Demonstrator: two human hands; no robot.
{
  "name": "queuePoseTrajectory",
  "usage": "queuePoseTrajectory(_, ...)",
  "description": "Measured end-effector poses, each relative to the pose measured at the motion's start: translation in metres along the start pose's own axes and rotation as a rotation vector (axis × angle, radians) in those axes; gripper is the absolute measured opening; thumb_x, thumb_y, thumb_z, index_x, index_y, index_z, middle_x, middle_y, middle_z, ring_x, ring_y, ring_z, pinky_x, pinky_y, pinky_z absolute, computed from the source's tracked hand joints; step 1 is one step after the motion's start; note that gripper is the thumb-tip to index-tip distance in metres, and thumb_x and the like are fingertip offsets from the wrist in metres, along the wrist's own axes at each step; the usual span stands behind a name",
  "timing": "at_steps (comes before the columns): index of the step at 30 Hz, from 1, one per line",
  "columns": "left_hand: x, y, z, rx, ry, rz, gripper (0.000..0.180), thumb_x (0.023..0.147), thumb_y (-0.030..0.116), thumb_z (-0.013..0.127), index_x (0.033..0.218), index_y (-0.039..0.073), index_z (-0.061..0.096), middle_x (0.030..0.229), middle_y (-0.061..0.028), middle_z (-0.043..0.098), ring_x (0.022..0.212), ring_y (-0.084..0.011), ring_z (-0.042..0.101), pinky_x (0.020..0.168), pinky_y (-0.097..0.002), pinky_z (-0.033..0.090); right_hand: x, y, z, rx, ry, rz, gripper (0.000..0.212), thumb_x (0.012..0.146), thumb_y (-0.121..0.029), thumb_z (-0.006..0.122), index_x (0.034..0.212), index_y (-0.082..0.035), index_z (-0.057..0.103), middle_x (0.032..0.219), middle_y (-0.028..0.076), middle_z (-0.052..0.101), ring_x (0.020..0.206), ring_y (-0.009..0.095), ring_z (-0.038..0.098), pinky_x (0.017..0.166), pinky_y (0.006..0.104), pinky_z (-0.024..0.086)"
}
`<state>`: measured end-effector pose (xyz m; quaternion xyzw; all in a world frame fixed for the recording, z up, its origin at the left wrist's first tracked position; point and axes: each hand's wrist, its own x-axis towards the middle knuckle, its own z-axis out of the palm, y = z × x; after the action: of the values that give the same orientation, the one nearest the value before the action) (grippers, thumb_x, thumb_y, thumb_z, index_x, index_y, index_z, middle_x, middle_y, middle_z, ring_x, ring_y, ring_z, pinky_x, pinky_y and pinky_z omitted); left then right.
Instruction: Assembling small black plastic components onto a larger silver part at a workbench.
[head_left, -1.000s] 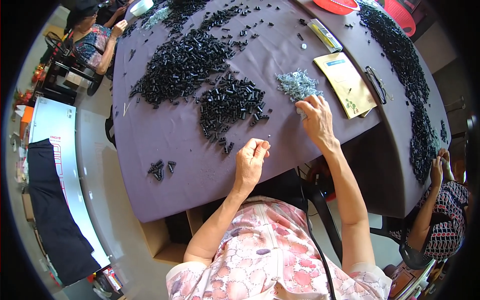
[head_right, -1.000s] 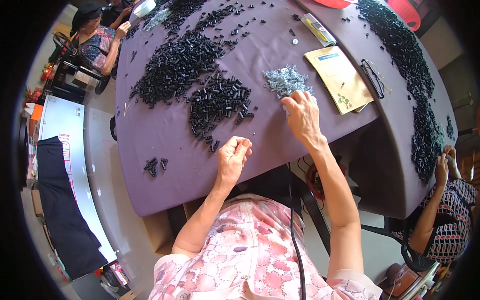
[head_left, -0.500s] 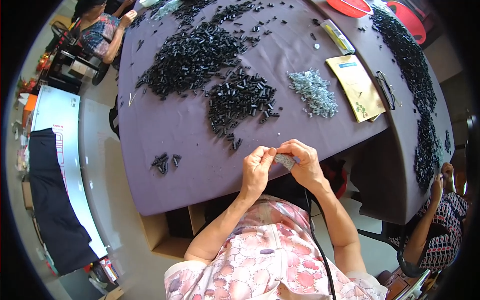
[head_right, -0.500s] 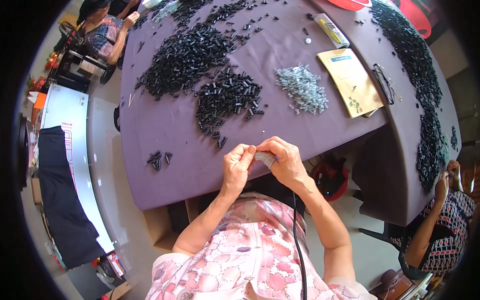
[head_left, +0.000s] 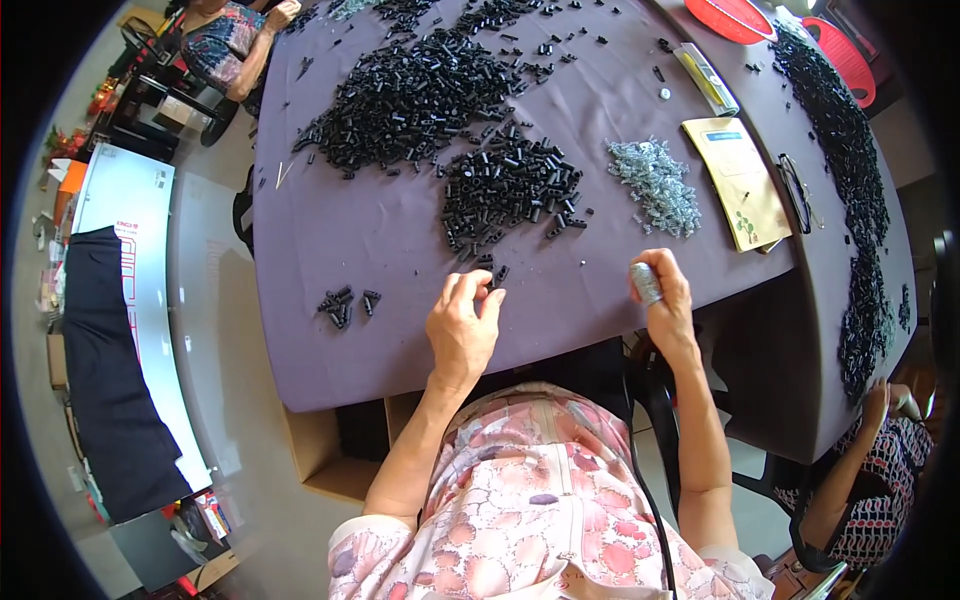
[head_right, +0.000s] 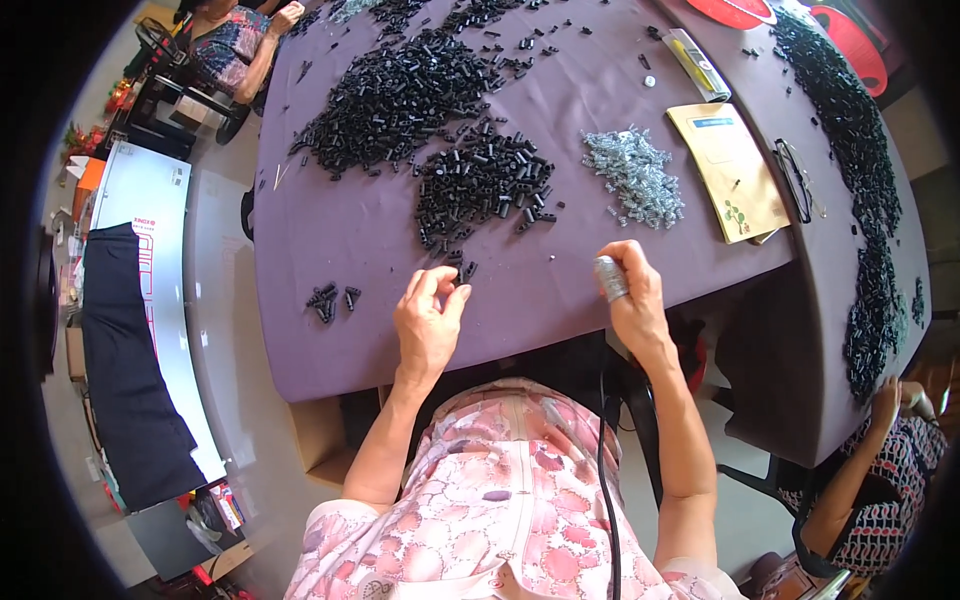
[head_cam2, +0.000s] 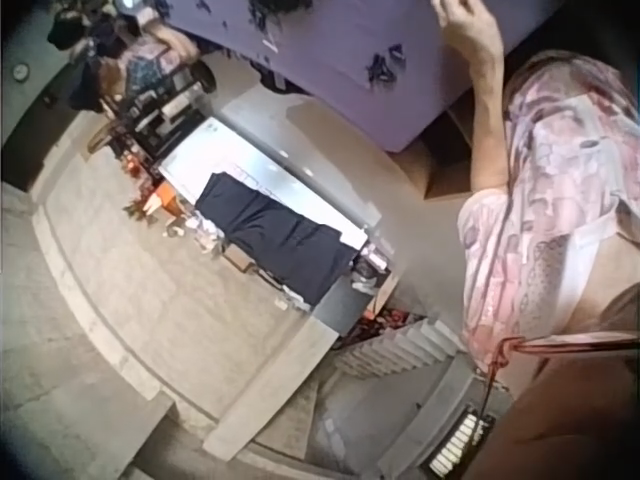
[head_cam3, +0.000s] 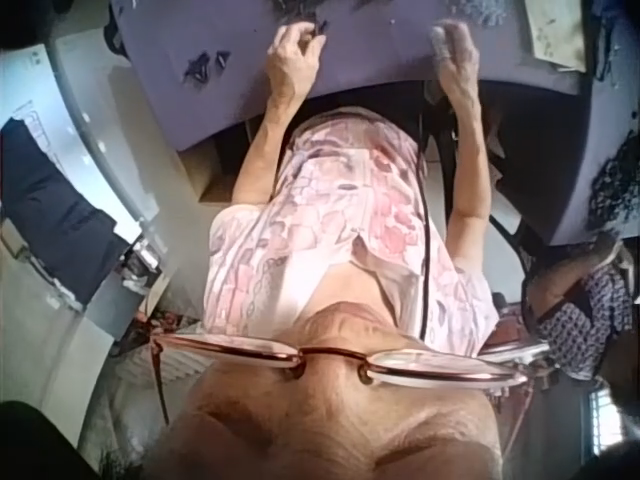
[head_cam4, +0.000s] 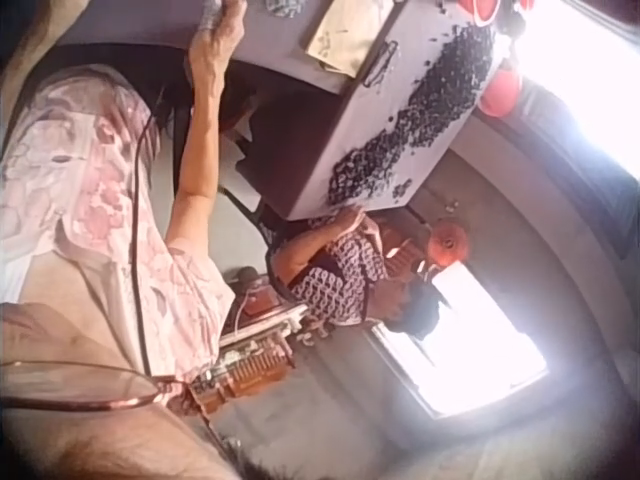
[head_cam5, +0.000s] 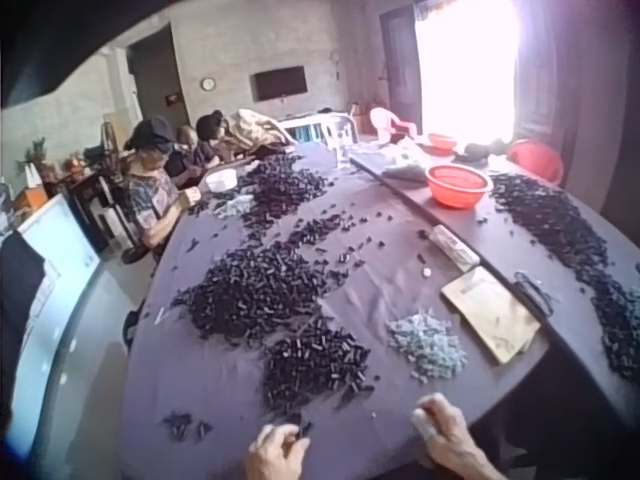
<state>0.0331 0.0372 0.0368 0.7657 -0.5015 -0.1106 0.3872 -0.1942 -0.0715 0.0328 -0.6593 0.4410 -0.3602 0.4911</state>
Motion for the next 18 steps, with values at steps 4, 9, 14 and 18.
queuePoseTrajectory(4,0.008,0.0,0.011,0.048,0.021,0.086,0.027,0.072,0.009,0.075,0.097,0.008,0.063,0.08,-0.0072,0.058,0.068,-0.0232,0.059,0.061,-0.0349,0.048,-0.001,0.003,0.016,-0.03,-0.011,-0.01,0.01,0.088,0.003,0.045,0.096,-0.002,0.051,0.073,0.004,0.053,0.064,0.012,0.05,0.059,0.0262,0.043)
queuePoseTrajectory(9,0.009,-0.005,0.019,0.086,-0.004,0.063,0.023,0.075,0.012,0.073,0.095,0.009,0.064,0.081,-0.0071,0.055,0.069,-0.0236,0.059,0.063,-0.0354,0.048,0.001,0.008,0.01,0.195,0.059,0.039,0.006,0.093,-0.005,0.046,0.092,-0.004,0.052,0.071,0.0,0.053,0.061,0.007,0.048,0.056,0.0223,0.04)
queuePoseTrajectory(14,0.01,-0.003,0.018,0.079,-0.029,0.042,0.021,0.076,0.013,0.072,0.096,0.009,0.065,0.081,-0.007,0.056,0.07,-0.0236,0.059,0.064,-0.0354,0.048,0.017,0.008,-0.017,0.326,0.196,0.001,0.006,0.094,-0.006,0.049,0.094,-0.004,0.055,0.075,0.0,0.054,0.065,0.006,0.049,0.059,0.021,0.041)
queuePoseTrajectory(18,0.01,-0.004,0.014,0.099,-0.055,0.019,0.022,0.077,0.013,0.072,0.098,0.008,0.065,0.081,-0.0072,0.056,0.07,-0.0237,0.059,0.064,-0.0353,0.048,0.004,-0.007,0.012,0.213,-0.037,-0.005,0.018,0.086,0.007,0.049,0.097,-0.004,0.055,0.081,0.0,0.056,0.069,0.007,0.051,0.063,0.0209,0.043)
